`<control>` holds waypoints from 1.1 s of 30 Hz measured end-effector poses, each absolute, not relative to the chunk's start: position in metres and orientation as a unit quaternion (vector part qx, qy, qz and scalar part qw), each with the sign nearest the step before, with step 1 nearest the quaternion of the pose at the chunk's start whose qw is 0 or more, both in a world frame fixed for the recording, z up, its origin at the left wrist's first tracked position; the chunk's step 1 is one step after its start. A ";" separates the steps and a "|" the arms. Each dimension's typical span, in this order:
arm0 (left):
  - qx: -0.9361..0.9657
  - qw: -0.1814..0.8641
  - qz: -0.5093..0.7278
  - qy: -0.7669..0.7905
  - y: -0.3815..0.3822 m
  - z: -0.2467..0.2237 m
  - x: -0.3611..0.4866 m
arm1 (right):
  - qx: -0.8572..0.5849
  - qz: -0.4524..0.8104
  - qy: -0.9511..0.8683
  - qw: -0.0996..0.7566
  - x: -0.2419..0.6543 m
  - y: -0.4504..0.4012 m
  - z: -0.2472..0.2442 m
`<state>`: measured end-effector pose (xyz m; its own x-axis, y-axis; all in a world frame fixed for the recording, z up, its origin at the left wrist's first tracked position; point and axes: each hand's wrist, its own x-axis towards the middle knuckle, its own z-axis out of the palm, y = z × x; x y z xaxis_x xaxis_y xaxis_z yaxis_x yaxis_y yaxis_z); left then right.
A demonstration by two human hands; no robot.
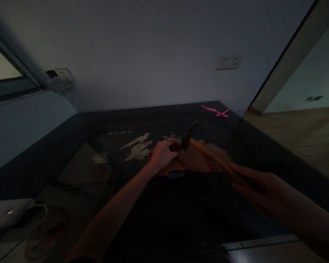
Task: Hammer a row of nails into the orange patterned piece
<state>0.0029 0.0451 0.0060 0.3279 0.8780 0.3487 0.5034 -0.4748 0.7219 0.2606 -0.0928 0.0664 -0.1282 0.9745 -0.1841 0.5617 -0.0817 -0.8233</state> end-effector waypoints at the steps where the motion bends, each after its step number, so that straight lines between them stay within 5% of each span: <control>1: 0.772 0.256 0.375 0.444 0.045 0.005 0.003 | -0.610 0.407 -0.627 0.264 0.261 -0.094 0.067; 14: 0.768 0.274 0.369 0.446 0.042 0.009 0.004 | -0.608 0.402 -0.615 0.302 0.259 -0.102 0.063; 23: 0.690 0.418 0.453 0.379 0.052 0.029 -0.017 | -0.627 0.447 -0.507 0.387 0.248 -0.127 0.041; 33: 0.781 0.188 0.368 0.468 0.025 0.010 -0.063 | -0.625 0.448 -0.468 0.435 0.236 -0.128 0.014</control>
